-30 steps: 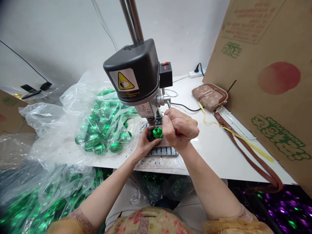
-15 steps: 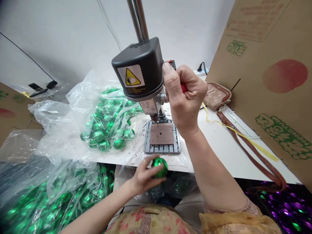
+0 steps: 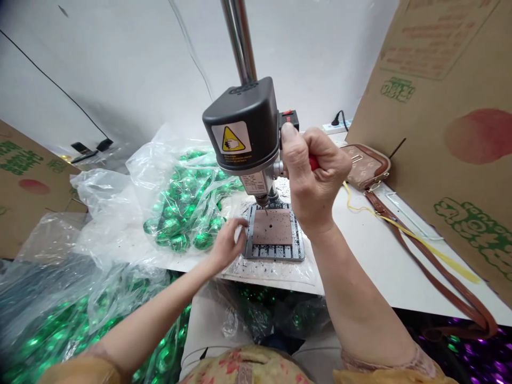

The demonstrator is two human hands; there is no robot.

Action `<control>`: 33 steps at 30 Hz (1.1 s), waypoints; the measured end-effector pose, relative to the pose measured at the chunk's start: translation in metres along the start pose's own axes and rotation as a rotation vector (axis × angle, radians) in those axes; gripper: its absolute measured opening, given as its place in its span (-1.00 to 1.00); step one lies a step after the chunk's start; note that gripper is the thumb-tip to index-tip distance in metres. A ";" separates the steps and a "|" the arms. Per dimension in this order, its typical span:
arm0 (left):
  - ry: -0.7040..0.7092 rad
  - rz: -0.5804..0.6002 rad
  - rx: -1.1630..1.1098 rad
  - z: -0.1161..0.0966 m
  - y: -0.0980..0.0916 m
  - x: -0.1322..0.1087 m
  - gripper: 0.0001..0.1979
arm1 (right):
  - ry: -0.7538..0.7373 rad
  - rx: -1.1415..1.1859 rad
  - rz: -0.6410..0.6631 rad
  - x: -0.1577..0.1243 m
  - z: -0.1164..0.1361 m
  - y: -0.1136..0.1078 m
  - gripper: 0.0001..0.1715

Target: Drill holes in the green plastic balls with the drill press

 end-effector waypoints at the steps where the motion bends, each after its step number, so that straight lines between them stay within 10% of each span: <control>1: -0.180 0.085 0.110 0.011 -0.006 0.025 -0.70 | 0.005 0.010 -0.005 0.000 0.001 0.000 -0.47; 7: -0.534 0.293 0.385 0.062 -0.025 0.116 -0.79 | 0.000 0.041 -0.002 -0.001 0.004 0.002 -0.49; 25: -0.284 0.166 0.202 0.119 -0.009 0.153 -0.52 | -0.026 0.034 -0.007 -0.003 0.004 0.003 -0.45; 33: -0.182 0.096 -0.143 0.094 -0.021 0.135 -0.62 | -0.036 0.040 0.002 -0.005 0.003 0.002 -0.45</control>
Point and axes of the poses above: each hand's wrist, its own x-axis towards the middle knuckle, its own y-axis out of the palm, z = x × y, the point moved 2 cm from there along x, towards the middle knuckle, and after that the axes turned 10 degrees about z, right-handed, at the moved point
